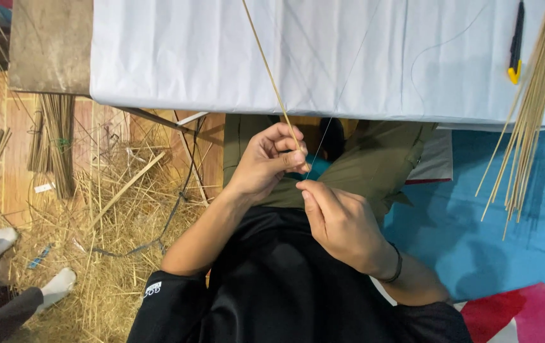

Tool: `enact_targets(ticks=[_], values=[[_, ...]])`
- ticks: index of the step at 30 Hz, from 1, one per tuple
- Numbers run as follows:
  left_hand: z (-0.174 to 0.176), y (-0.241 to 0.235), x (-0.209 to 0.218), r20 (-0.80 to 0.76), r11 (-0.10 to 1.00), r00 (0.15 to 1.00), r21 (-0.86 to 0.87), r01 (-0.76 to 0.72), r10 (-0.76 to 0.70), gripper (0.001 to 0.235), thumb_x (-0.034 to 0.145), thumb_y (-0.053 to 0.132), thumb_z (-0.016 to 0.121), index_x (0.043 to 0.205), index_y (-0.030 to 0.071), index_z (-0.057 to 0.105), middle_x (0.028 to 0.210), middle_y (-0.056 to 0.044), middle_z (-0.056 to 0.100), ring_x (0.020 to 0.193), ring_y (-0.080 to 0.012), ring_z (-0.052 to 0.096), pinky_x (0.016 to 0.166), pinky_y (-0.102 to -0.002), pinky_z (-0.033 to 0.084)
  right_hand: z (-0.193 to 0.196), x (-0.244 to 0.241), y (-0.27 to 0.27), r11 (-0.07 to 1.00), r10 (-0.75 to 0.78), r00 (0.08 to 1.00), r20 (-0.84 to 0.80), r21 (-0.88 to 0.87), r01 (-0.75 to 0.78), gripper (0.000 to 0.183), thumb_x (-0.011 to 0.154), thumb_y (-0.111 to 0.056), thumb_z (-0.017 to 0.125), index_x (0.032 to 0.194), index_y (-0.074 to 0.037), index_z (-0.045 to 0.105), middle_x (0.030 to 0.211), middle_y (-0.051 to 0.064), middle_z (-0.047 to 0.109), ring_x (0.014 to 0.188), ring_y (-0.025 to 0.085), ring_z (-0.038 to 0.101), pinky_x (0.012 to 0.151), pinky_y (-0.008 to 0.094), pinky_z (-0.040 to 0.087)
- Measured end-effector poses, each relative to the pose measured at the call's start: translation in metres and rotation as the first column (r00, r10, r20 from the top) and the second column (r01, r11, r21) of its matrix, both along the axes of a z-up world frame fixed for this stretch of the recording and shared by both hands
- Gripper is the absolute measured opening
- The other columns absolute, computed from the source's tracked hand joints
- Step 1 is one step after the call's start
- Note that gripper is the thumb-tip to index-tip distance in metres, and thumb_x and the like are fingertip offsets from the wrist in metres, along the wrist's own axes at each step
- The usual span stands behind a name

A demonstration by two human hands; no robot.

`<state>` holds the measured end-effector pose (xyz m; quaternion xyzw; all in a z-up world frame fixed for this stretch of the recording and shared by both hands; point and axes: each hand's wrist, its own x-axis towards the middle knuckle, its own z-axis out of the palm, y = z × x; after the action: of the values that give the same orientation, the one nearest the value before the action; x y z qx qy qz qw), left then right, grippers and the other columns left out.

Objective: Assembling a frame by tying thin bamboo sticks together with thread

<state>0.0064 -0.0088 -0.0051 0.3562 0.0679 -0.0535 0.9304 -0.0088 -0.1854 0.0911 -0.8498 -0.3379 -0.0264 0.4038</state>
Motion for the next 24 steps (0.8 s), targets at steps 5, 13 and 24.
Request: enact_targets(ticks=[5,13,24], values=[[0.001,0.000,0.001,-0.010,1.000,1.000,0.002,0.003,-0.003,0.034,0.086,-0.006,0.077,0.116,-0.005,0.060,0.092,-0.017,0.075,0.076,-0.0287,0.079,0.068,-0.038,0.069,-0.001,0.003,0.002,1.000,0.004,1.000,0.010,0.019,-0.004,0.016,0.103,-0.013,0.057,0.104,-0.007,0.071,0.060,0.011,0.066,0.058,0.027,0.071,0.046,0.034,0.058],[-0.003,-0.001,-0.002,-0.008,1.000,1.000,-0.002,-0.005,0.005,0.035,0.086,-0.007,0.077,0.117,-0.006,0.060,0.091,-0.018,0.075,0.076,-0.0298,0.079,0.069,-0.039,0.069,-0.004,0.002,0.002,1.000,0.017,0.999,-0.035,0.011,-0.016,0.016,0.104,-0.011,0.055,0.104,-0.007,0.070,0.059,0.012,0.063,0.056,0.029,0.069,0.044,0.036,0.057],[0.008,-0.004,-0.003,0.012,1.000,1.000,0.002,-0.008,0.008,0.032,0.088,-0.005,0.076,0.115,-0.004,0.060,0.091,-0.015,0.073,0.081,-0.0282,0.079,0.073,-0.039,0.069,-0.008,-0.001,0.006,1.000,0.012,1.000,0.010,-0.027,-0.011,0.016,0.105,-0.013,0.056,0.104,-0.007,0.070,0.065,0.009,0.067,0.063,0.024,0.072,0.051,0.032,0.059]])
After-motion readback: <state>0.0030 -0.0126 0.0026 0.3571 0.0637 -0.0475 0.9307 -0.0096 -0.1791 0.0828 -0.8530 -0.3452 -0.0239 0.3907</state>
